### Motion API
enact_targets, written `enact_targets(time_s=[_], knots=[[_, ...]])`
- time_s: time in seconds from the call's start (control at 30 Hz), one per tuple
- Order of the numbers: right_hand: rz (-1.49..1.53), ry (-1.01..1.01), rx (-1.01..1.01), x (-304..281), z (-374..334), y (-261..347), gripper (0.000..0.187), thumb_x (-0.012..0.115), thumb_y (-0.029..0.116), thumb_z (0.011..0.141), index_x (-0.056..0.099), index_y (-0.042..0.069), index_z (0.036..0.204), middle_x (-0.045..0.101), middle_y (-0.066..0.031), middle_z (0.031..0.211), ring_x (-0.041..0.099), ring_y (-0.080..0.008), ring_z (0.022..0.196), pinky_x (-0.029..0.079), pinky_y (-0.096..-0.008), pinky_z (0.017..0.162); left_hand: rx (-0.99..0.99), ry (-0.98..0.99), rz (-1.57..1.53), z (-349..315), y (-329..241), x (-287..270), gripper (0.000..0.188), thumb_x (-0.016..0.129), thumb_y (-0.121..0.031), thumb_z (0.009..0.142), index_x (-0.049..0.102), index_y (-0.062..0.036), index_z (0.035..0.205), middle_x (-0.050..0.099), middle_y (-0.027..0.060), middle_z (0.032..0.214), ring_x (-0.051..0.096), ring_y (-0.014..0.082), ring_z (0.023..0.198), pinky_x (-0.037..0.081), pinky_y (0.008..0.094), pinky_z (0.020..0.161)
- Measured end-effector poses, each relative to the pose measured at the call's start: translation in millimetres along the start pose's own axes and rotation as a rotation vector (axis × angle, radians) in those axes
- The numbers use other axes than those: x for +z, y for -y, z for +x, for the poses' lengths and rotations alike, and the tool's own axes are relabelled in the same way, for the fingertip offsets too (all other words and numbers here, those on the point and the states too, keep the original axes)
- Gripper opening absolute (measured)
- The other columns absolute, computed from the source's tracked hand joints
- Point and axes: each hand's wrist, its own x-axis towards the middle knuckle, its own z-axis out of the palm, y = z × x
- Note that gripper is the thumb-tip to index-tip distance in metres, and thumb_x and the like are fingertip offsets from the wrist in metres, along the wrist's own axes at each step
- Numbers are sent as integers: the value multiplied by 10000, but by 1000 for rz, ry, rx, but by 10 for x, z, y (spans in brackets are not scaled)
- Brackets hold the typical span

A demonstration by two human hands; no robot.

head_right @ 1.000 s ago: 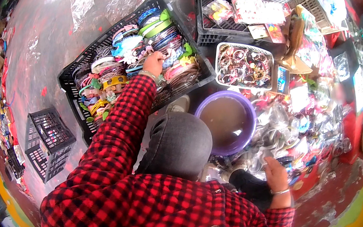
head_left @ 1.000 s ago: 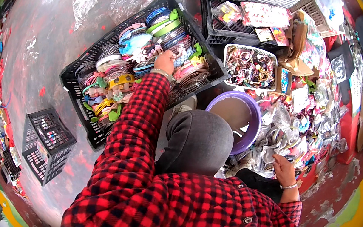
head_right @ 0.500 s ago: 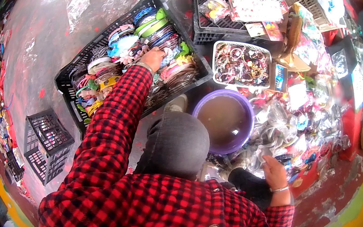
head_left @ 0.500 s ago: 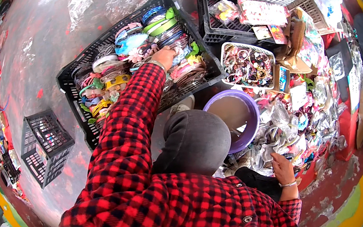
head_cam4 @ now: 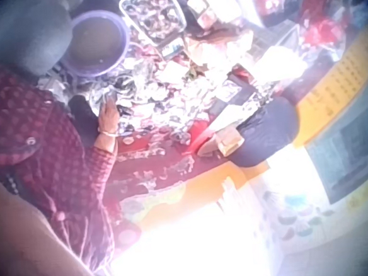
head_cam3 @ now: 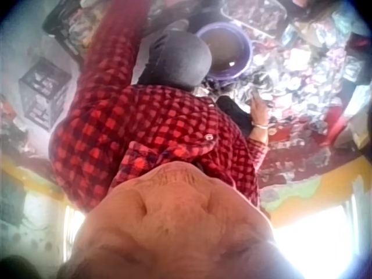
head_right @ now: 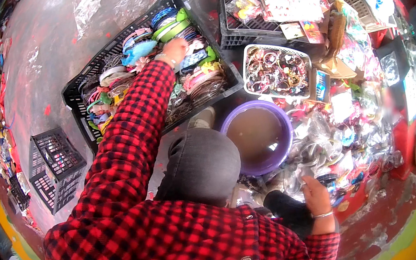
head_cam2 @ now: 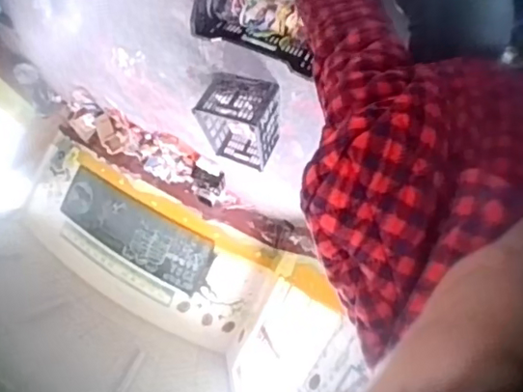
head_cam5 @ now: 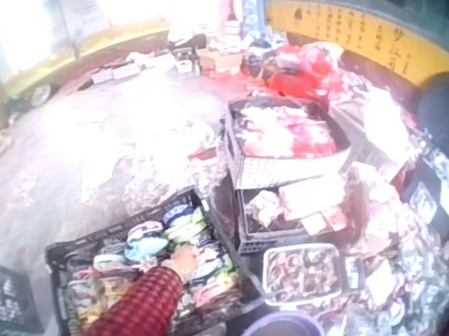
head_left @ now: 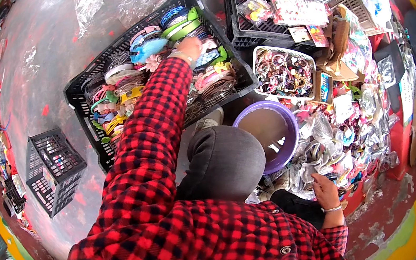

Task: The person sits on the floor and sorts through various hair accessories, including hair ties and headbands, from plastic bags and crates. They pick up items, inspect them, and place them into a black crate.

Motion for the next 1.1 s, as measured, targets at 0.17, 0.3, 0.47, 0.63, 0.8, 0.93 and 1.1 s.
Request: enact_targets(time_s=[0.17, 0.3, 0.47, 0.63, 0.8, 0.93, 1.1], knots=[[2, 0, -10, 12, 12, -47, 252, 542, 85, 793, 597, 24, 1031, 620, -160, 987, 598, -297, 928, 463, -337, 816, -107, -169, 52, 137, -226, 126, 106, 530, -108, 732, 633, -83, 725, 610, 190, 757, 581, 367, 773, 456, 429, 675], [-36, -15, -60, -9, 4, -25, 263, 546, 90, 788, 592, 29, 1039, 616, -165, 991, 597, -301, 929, 463, -340, 815, 1, -229, -70, -292, -46, 179, 79, 555, -118, 749, 622, -81, 728, 599, 177, 775, 573, 356, 758, 445, 432, 679], [3, 1, 3, -4, -21, -23, 271, 551, 94, 786, 586, 23, 1044, 610, -165, 1009, 590, -305, 950, 460, -338, 821, -90, -556, -219, -566, -251, 256, 143, 627, -111, 733, 562, -60, 848, 579, 172, 826, 560, 346, 774, 438, 427, 685], [2, 4, -10, -35, -7, 1, 266, 544, 84, 787, 583, 25, 1044, 605, -171, 1014, 583, -316, 949, 457, -348, 822, -2, -364, -104, -743, -335, 220, 181, 631, -108, 722, 533, -46, 861, 551, 178, 856, 528, 368, 818, 423, 434, 703], [18, 10, 2, -70, 2, 75, 258, 530, 75, 787, 578, 37, 1037, 596, -181, 1015, 571, -333, 948, 454, -371, 819, -35, -234, -98, -684, -51, 376, 168, 644, -100, 707, 504, -34, 772, 543, 165, 778, 537, 351, 759, 423, 414, 651], [7, 6, 6, -68, -10, 49, 257, 536, 86, 788, 580, 38, 1037, 595, -183, 1020, 570, -336, 951, 453, -371, 823, -41, -169, -132, -685, 216, 437, 136, 633, -95, 710, 511, -45, 744, 552, 154, 733, 544, 346, 724, 423, 414, 631], [11, 13, -2, -54, -20, 26, 260, 537, 92, 791, 580, 32, 1040, 594, -187, 1023, 567, -346, 955, 453, -377, 831, -174, -50, -58, -658, 78, 313, 146, 632, -130, 716, 519, -41, 739, 571, 157, 762, 557, 339, 745, 435, 411, 653]])
